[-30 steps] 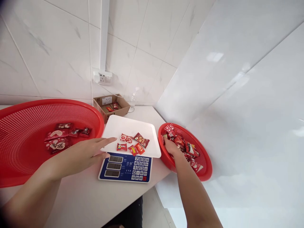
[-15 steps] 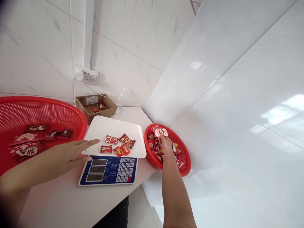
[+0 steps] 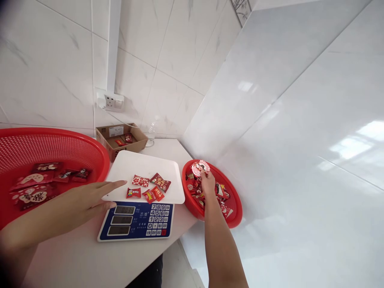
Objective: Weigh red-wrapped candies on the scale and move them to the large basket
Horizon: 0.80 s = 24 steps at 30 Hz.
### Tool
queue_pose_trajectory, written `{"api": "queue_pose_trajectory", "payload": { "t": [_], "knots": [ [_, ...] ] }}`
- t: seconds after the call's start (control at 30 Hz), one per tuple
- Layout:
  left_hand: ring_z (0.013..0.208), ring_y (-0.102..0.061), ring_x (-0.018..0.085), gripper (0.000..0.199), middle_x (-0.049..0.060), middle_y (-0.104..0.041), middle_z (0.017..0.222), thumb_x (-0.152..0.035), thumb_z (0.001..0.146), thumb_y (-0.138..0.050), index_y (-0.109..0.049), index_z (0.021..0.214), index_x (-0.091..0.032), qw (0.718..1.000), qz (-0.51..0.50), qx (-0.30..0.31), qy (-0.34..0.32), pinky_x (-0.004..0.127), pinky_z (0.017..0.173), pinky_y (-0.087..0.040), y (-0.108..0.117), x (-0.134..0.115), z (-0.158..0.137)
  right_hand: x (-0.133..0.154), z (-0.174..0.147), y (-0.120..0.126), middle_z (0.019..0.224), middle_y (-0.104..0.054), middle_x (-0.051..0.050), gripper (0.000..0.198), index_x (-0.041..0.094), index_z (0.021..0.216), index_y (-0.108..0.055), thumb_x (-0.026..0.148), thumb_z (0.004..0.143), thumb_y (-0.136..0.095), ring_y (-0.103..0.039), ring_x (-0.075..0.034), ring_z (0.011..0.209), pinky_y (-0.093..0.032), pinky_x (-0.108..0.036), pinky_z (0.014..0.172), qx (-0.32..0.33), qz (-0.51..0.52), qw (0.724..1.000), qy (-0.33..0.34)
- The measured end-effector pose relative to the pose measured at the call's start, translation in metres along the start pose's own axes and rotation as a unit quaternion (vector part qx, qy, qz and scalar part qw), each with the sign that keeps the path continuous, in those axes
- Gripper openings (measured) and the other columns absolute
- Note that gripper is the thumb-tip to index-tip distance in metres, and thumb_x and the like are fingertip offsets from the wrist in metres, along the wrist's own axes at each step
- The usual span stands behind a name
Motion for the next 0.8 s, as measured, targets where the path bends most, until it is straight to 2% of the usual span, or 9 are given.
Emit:
{"api": "queue_pose_trajectory", "payload": {
  "t": [0.13,0.23,0.33,0.4,0.5,0.6,0.7,0.8],
  "knots": [
    [0.119,-0.059,0.029,0.051,0.008,-0.062,0.133,-0.04,0.095,-0.039,-0.039,0.145,-0.032,1.0,0.006,-0.002,0.0,0.038,0.087,-0.052,0.001,0.0,0.0,0.026,-0.013,-0.01,0.076,-0.068,-0.004,0.052,0.015,0.093,-0.064,0.061,0.071,-0.058,-0.059,-0.016,0.067,-0.048,-0.027,0.059,0.047,0.059,0.997,0.017],
    [0.113,-0.063,0.028,0.05,0.008,-0.065,0.128,-0.04,0.096,-0.038,-0.038,0.145,-0.033,1.0,0.006,0.005,-0.001,0.035,0.081,-0.053,0.001,-0.002,0.0,0.053,-0.035,-0.033,0.086,-0.07,-0.004,0.054,0.016,0.105,-0.065,0.057,0.069,-0.066,-0.06,-0.015,0.068,-0.049,-0.027,0.061,0.126,0.108,0.986,0.033],
    [0.111,-0.064,0.028,0.05,0.008,-0.066,0.126,-0.039,0.095,-0.038,-0.038,0.145,-0.033,1.0,0.005,0.009,0.005,0.035,0.08,-0.053,0.001,-0.003,0.0,0.079,-0.064,-0.059,0.095,-0.071,-0.007,0.059,0.019,0.124,-0.059,0.053,0.076,-0.063,-0.064,-0.018,0.077,-0.052,-0.03,0.065,0.255,0.128,0.957,0.052],
    [0.113,-0.063,0.028,0.05,0.007,-0.065,0.129,-0.038,0.095,-0.038,-0.038,0.145,-0.033,1.0,0.005,0.01,0.009,0.036,0.083,-0.052,0.003,-0.003,0.0,0.092,-0.079,-0.064,0.108,-0.07,-0.01,0.059,0.021,0.13,-0.056,0.05,0.079,-0.059,-0.066,-0.02,0.091,-0.054,-0.034,0.074,0.268,0.081,0.956,0.085],
    [0.117,-0.061,0.029,0.049,0.007,-0.062,0.133,-0.039,0.095,-0.039,-0.04,0.143,-0.033,1.0,0.005,0.015,0.021,0.04,0.088,-0.051,0.006,-0.002,0.0,0.096,-0.091,-0.05,0.127,-0.063,-0.011,0.056,0.022,0.134,-0.053,0.044,0.082,-0.057,-0.062,-0.023,0.108,-0.051,-0.04,0.091,0.226,-0.031,0.962,0.151],
    [0.12,-0.058,0.031,0.05,0.008,-0.06,0.135,-0.044,0.095,-0.039,-0.04,0.144,-0.032,0.999,0.002,0.017,0.045,0.044,0.093,-0.049,0.009,-0.002,0.001,0.08,-0.097,-0.019,0.137,-0.057,-0.01,0.053,0.023,0.134,-0.054,0.044,0.086,-0.051,-0.053,-0.026,0.125,-0.042,-0.044,0.104,0.191,-0.136,0.956,0.175],
    [0.122,-0.057,0.03,0.05,0.007,-0.058,0.138,-0.044,0.095,-0.037,-0.04,0.144,-0.032,0.999,-0.001,0.012,0.052,0.046,0.096,-0.048,0.012,-0.005,0.001,0.054,-0.102,0.007,0.141,-0.053,-0.011,0.054,0.019,0.137,-0.052,0.041,0.088,-0.047,-0.047,-0.027,0.131,-0.037,-0.045,0.108,0.169,-0.258,0.941,0.139],
    [0.121,-0.058,0.029,0.048,0.006,-0.058,0.138,-0.039,0.096,-0.035,-0.042,0.143,-0.033,0.999,0.001,0.001,0.048,0.045,0.096,-0.048,0.014,-0.008,0.002,0.029,-0.107,0.015,0.134,-0.059,-0.015,0.055,0.016,0.141,-0.048,0.04,0.091,-0.041,-0.056,-0.03,0.122,-0.044,-0.045,0.1,0.201,-0.37,0.905,0.058]
  ]
}}
Point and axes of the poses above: each hand's wrist, its own z-axis towards the middle knuckle, its own y-axis out of the back of the hand, x = y × z, the point moved 3 cm from there along z, towards the middle knuckle
